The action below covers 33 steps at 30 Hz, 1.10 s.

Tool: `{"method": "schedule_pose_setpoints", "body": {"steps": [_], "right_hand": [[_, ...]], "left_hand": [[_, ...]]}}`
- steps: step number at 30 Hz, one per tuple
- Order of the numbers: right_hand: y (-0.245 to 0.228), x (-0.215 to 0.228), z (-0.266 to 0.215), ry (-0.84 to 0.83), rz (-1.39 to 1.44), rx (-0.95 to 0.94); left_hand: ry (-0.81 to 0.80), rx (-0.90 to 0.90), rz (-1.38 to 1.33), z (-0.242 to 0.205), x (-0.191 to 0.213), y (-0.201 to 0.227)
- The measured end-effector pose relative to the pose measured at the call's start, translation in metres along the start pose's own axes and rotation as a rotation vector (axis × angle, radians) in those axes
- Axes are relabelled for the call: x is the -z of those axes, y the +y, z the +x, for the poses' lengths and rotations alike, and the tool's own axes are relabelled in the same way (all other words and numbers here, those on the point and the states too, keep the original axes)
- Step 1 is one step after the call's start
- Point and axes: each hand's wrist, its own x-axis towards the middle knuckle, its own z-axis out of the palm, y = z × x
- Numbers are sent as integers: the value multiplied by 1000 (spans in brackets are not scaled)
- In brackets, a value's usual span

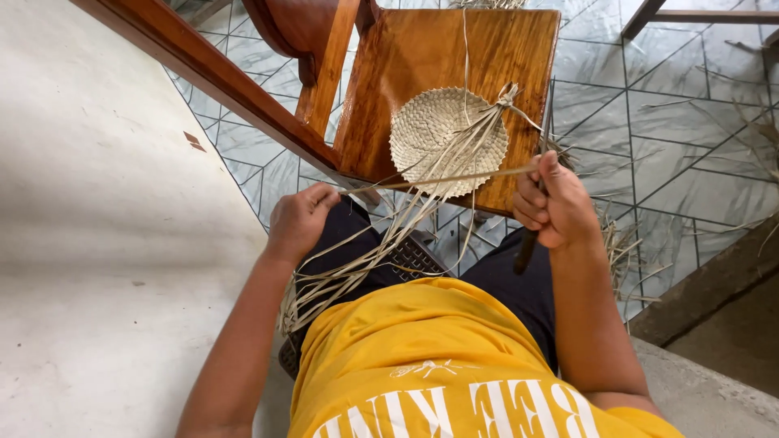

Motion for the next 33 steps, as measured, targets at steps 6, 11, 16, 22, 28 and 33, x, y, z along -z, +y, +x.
{"method": "schedule_pose_setpoints", "body": {"steps": [6,11,16,22,28,33], "right_hand": [[56,-23,8,146,-136,-130],[108,-54,-1,-8,-208,-247],[92,-82,-11,-19,-107,-194],[75,-76,-8,-19,64,-240],[18,-37,-6,54,106,-132],[20,-19,5,150,27,-94]], "left_hand": [[143,4,-491,-5,-28,51],[6,-48,-453,-13,-80,70],[-193,-50,-281,-23,-82,101],[-175,-49,-360,-29,-76,83],[-120,45,-202,-26,-38,40],[-54,53,-329,-24,-41,40]]}}
